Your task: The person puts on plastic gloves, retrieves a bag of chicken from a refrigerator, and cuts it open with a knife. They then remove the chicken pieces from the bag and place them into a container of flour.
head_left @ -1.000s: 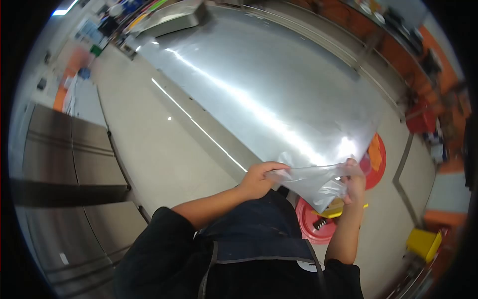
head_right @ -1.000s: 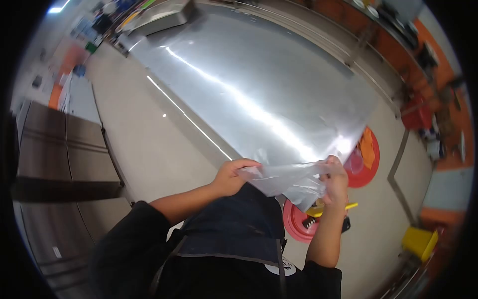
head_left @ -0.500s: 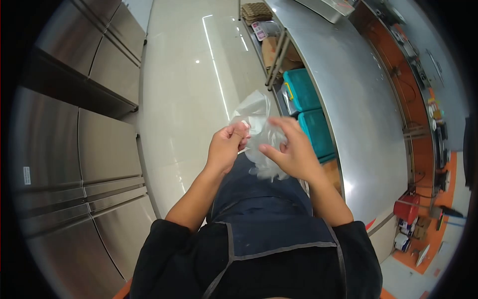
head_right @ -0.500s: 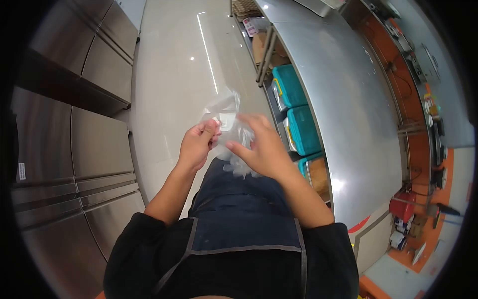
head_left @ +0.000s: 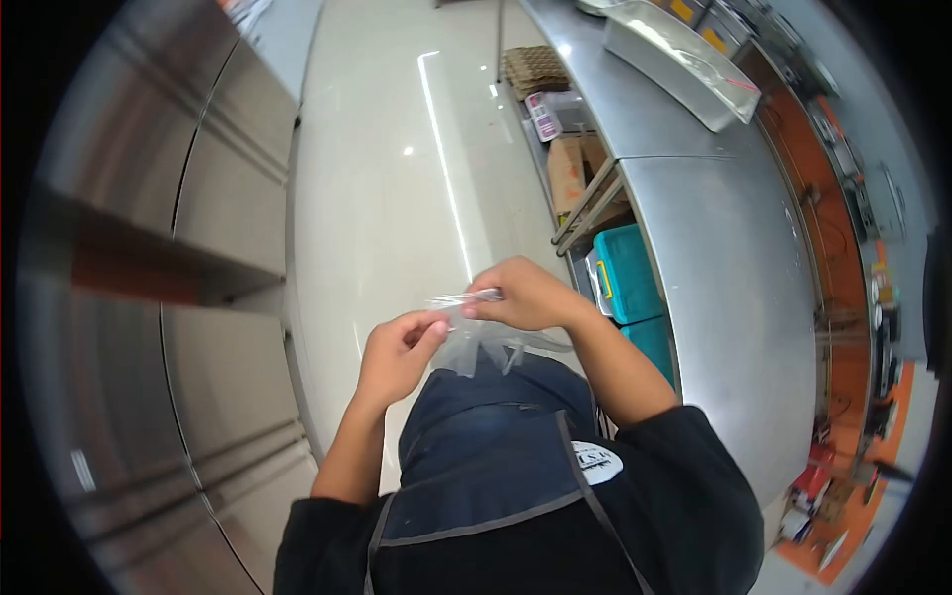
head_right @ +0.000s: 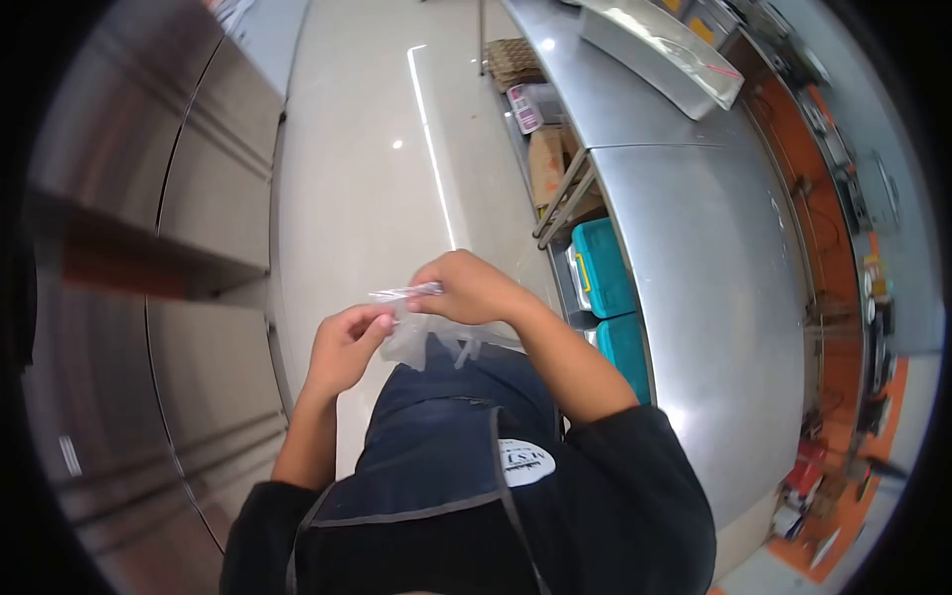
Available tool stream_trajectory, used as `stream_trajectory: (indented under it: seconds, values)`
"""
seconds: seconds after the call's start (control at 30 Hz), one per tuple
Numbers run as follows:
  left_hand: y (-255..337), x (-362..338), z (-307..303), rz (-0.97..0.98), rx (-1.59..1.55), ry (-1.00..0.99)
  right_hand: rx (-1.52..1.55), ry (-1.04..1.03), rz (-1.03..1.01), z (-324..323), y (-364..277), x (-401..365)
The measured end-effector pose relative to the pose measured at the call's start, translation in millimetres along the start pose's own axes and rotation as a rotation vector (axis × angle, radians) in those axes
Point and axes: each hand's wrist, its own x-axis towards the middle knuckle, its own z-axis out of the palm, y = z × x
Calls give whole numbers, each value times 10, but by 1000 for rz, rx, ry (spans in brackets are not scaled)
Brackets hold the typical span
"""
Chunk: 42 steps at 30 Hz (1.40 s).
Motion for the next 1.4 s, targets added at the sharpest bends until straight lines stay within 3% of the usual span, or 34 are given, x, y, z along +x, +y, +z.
stream_trajectory:
  seconds: [0.1, 0.17, 0.2, 0.33, 0.37, 0.4, 0.47, 0.57, 0.63, 0.7, 0.73, 0.8, 0.9, 0.97, 1.03, 1.07, 1.1, 1.13, 1.17, 1.23, 1.3, 1.33, 1.37, 1.4]
  values:
    - [219, 527, -260, -9, 5, 109, 20, 4, -12, -280, 305, 637]
    - [126, 860, -393, -18, -87, 271, -215, 357, -114, -332, 400, 919]
    - [127, 1043, -432, 5, -107, 345, -265, 360, 32, -467, 240, 1032]
    - [-241, 1740, -777, -42, -235, 523, -234, 366, 76, -638, 168, 1475]
    - [-215, 1940, -828, -30, -241, 516, -120, 275, 23, -617, 258, 1610]
    - [-168, 2133, -848, -3, -381, 419, -3, 188, -29, -592, 364, 1760]
    - [-62, 2558, -905, 27, -562, 286, -29, 261, 14, -537, 668, 2103]
    - [67, 3204, -1146, 45, -556, 171, -2, 307, 119, -754, 885, 2614]
    - [73, 3629, -1296, 24, -557, 122, 251, 109, 310, -1095, 802, 2856]
    - [153, 4041, -1399, 2, -376, 54, 254, 189, 261, -1230, 981, 3040]
    - [173, 4222, -1395, 2, -422, -71, 259, 251, 194, -1308, 1079, 3110]
    - [331, 4594, -1417, -37, -487, -178, 218, 288, 289, -1608, 1152, 3174]
    - [547, 5152, -1409, -103, -499, -280, 145, 431, 512, -2017, 1337, 3094]
    - [777, 5457, -1408, -29, 18, -145, 119, 541, 639, -2362, 1431, 2967]
    - [743, 5802, -1416, 61, 157, -150, 125, 430, 637, -2925, 1460, 2697]
    - [749, 5951, -1411, 49, 290, -120, 119, 565, 618, -3141, 1712, 2472]
    - [758, 6108, -1401, 35, 424, -86, -3, 689, 611, -3502, 1928, 2253]
    - [725, 6269, -1398, 27, 467, -101, -135, 809, 748, -3930, 2183, 1998]
    - [717, 6415, -1364, 23, 486, -98, -483, 938, 871, -4309, 2616, 1683]
    - [746, 6633, -1273, 135, 709, -94, -818, 1167, 918, -5144, 3236, 1072]
    - [798, 6868, -1140, 31, 848, -135, -877, 1009, 1150, -5812, 3874, 531]
    - [762, 7020, -1048, 102, 875, -215, -936, 933, 1258, -6103, 4060, 400]
    - [781, 7180, -941, 178, 893, -296, -933, 937, 1245, -6358, 4251, 280]
    - [899, 7282, -777, 142, 786, -321, -967, 791, 1282, -6512, 4403, 181]
